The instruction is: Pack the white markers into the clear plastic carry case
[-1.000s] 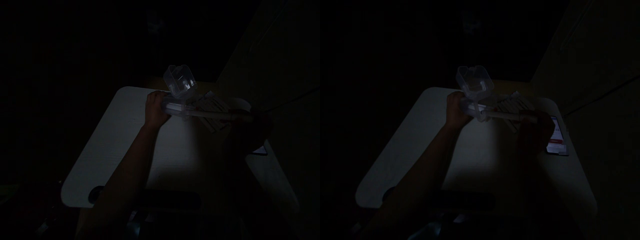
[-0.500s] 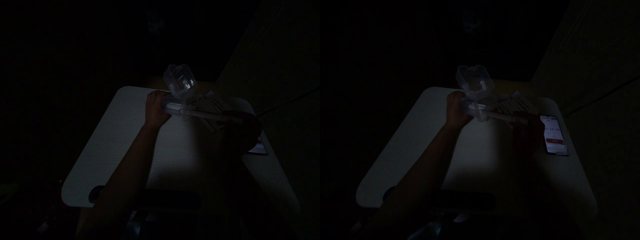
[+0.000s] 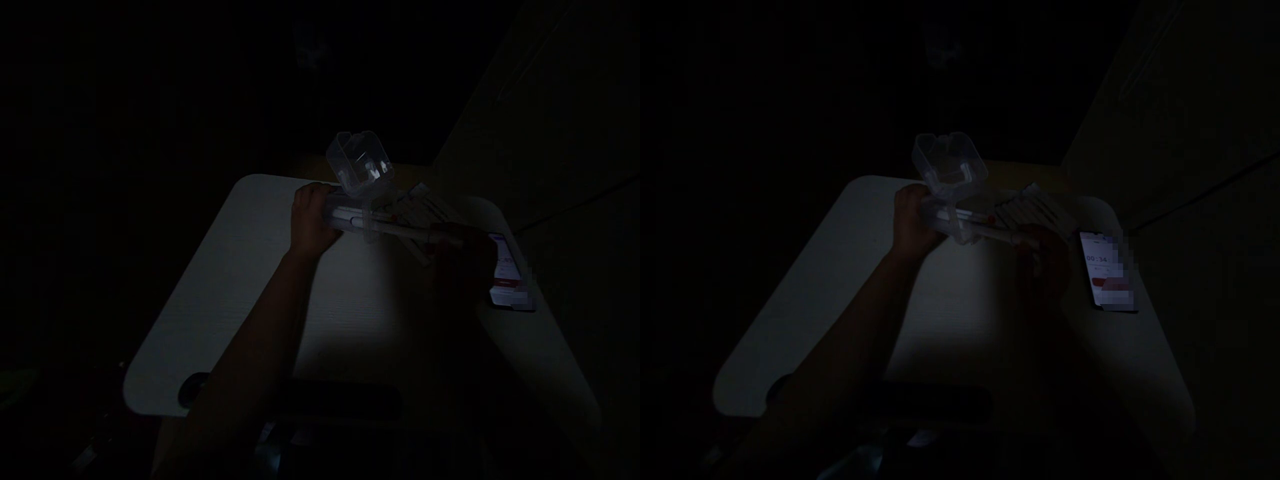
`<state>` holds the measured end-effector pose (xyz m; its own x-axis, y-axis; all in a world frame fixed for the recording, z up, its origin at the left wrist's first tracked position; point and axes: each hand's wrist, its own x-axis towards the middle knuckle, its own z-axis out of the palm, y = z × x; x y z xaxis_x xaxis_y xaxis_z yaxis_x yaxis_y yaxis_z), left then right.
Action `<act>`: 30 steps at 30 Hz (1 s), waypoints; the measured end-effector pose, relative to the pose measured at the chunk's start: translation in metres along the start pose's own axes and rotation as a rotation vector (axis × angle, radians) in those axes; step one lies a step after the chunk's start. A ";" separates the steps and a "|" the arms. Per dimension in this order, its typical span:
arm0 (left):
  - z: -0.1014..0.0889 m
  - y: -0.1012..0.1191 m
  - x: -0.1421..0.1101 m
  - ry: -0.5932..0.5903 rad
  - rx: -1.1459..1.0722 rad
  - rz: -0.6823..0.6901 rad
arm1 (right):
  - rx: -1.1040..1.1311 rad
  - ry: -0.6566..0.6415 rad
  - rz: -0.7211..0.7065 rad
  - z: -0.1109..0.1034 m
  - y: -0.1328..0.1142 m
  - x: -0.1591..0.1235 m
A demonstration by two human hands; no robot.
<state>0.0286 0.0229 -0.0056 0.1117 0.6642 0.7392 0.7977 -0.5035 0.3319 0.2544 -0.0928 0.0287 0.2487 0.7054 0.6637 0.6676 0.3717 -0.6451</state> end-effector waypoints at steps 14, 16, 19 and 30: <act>-0.002 0.002 0.001 -0.006 0.017 -0.001 | 0.013 -0.039 -0.096 0.003 0.000 0.002; -0.002 0.002 0.001 0.001 0.019 0.009 | -0.011 -0.015 -0.163 0.004 0.002 0.002; -0.003 0.002 0.000 0.013 0.015 0.024 | -0.009 -0.006 -0.194 0.004 0.003 0.002; -0.003 0.002 0.000 0.009 0.003 0.033 | 0.010 -0.023 -0.266 0.006 0.005 0.001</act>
<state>0.0281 0.0201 -0.0030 0.1330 0.6423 0.7548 0.7952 -0.5238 0.3056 0.2534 -0.0863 0.0240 0.0497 0.5954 0.8019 0.7001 0.5519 -0.4531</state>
